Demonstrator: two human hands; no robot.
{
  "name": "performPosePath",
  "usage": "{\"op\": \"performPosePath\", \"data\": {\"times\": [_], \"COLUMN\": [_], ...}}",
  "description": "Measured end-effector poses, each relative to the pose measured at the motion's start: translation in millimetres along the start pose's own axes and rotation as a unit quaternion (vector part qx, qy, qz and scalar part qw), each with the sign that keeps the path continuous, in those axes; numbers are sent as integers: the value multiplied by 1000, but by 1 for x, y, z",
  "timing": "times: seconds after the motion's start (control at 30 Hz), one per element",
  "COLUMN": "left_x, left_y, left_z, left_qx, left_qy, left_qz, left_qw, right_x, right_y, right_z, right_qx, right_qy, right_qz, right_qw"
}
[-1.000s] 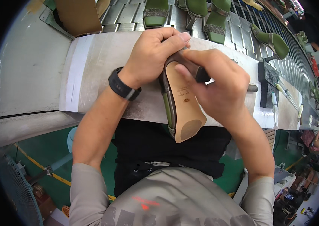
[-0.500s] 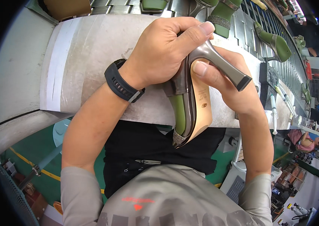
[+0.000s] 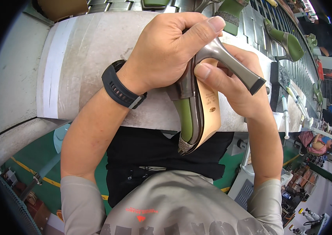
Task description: The person attaches a sole to a shoe. The person brushes adhesive onto the bottom of a shoe, presses the sole onto the shoe by hand, and hammers around the edge of the sole to secure it.
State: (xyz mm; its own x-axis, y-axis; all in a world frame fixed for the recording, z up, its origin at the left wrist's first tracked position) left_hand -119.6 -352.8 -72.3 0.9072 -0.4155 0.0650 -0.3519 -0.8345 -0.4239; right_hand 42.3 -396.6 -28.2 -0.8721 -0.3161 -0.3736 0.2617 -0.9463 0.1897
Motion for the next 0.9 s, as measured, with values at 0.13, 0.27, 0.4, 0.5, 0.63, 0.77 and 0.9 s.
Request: {"op": "performPosePath", "data": {"times": [0.13,0.27,0.4,0.5,0.63,0.77,0.9], "left_x": [4,1,5,6,4,7,7], "left_y": [-1,-2,-1,0,1,1,3], "left_z": [-2,3,4,0,-1,-2,-3], "left_qx": [-16,-17,11,-8,5,-5,7], "left_qy": [-15,-8,23,-6,-31,-26,-47], "left_qz": [-2,-1,-18,9,5,2,-7], "left_qw": [1000,1000,1000,1000,999,1000,999], "right_x": [5,3,7,6,4,6,17], "right_y": [4,10,18,21,13,12,19], "right_z": [-12,-9,-24,-29,-17,-13,-10], "right_qx": [-37,-33,44,39,43,49,42], "right_qy": [-8,-34,-188,-217,-177,-141,-136], "right_qz": [-41,-56,0,3,12,15,-6], "right_qw": [998,997,981,975,983,989,990]}}
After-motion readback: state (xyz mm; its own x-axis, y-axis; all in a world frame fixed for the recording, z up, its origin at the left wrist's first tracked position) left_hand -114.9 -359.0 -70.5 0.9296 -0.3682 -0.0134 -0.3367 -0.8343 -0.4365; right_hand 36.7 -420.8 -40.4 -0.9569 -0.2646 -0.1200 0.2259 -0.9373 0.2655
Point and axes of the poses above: each hand's wrist, its own y-axis away from the middle knuckle, its own x-axis out of the palm, z = x × y, the point moved 3 cm from there along -y, towards the middle knuckle, and after that the axes turned 4 degrees about x, right-handed, at the moved point
